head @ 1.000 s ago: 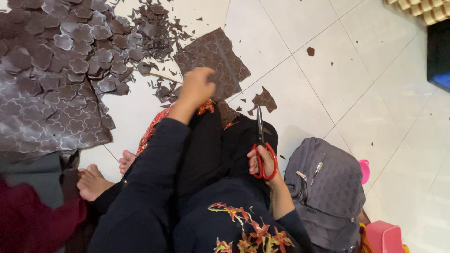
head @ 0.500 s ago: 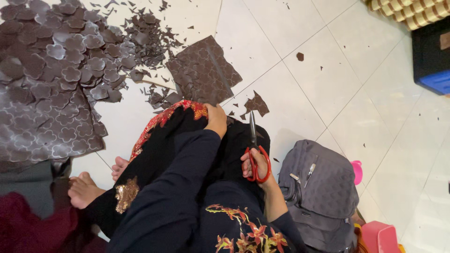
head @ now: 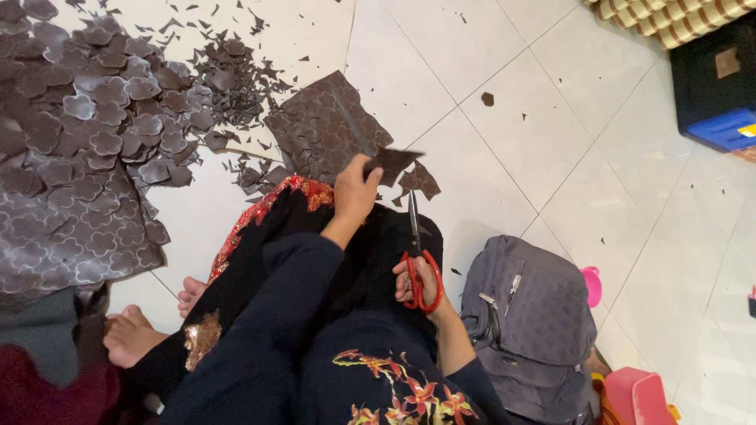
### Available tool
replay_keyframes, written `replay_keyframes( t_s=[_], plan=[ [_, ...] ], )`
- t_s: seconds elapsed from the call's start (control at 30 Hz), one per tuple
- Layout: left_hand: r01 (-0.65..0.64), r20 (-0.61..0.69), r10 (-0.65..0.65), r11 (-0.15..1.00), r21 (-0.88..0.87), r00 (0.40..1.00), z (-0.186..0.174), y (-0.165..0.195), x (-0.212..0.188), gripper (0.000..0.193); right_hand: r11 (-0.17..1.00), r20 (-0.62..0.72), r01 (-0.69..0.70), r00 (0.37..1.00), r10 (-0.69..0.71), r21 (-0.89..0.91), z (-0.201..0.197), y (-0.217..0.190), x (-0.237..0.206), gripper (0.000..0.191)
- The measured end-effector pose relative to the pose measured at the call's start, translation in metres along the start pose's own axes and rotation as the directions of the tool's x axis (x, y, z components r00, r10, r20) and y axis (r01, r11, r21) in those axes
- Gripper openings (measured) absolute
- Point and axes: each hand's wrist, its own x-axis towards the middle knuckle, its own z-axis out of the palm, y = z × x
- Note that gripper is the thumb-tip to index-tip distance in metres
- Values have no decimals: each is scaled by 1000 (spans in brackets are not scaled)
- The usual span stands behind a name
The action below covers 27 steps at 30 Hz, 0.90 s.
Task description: The person sits on the floor and uses red-handled scissors to cut flower-shaped pieces from a brown patterned fabric. They hold the fabric with one hand and cut with the other, placing finished pieces into a growing pile.
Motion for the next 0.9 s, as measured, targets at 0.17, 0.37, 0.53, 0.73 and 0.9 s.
replay_keyframes(
  t_s=[0.17,0.37,0.53,0.73,0.9],
  plan=[
    [641,374,-550,445,-626,747,-1,11,-44,18,997,98,65,993,-62,-28,-4,3,-10,71],
    [676,516,-455,330,-659,725,-8,0,-71,32,983,32,70,997,-66,-170,-1,8,-30,57],
    [627,531,-338,344,-699,777,-13,-15,-50,34,919,31,120,993,-117,-375,5,8,-42,45],
    [612,543,-285,430,-664,790,-11,-15,-49,33,866,-49,110,987,-152,-487,12,7,-38,37],
    [584,547,-216,401,-706,809,-9,-15,-49,36,898,-137,20,987,-89,-440,10,11,-34,34]
  ],
)
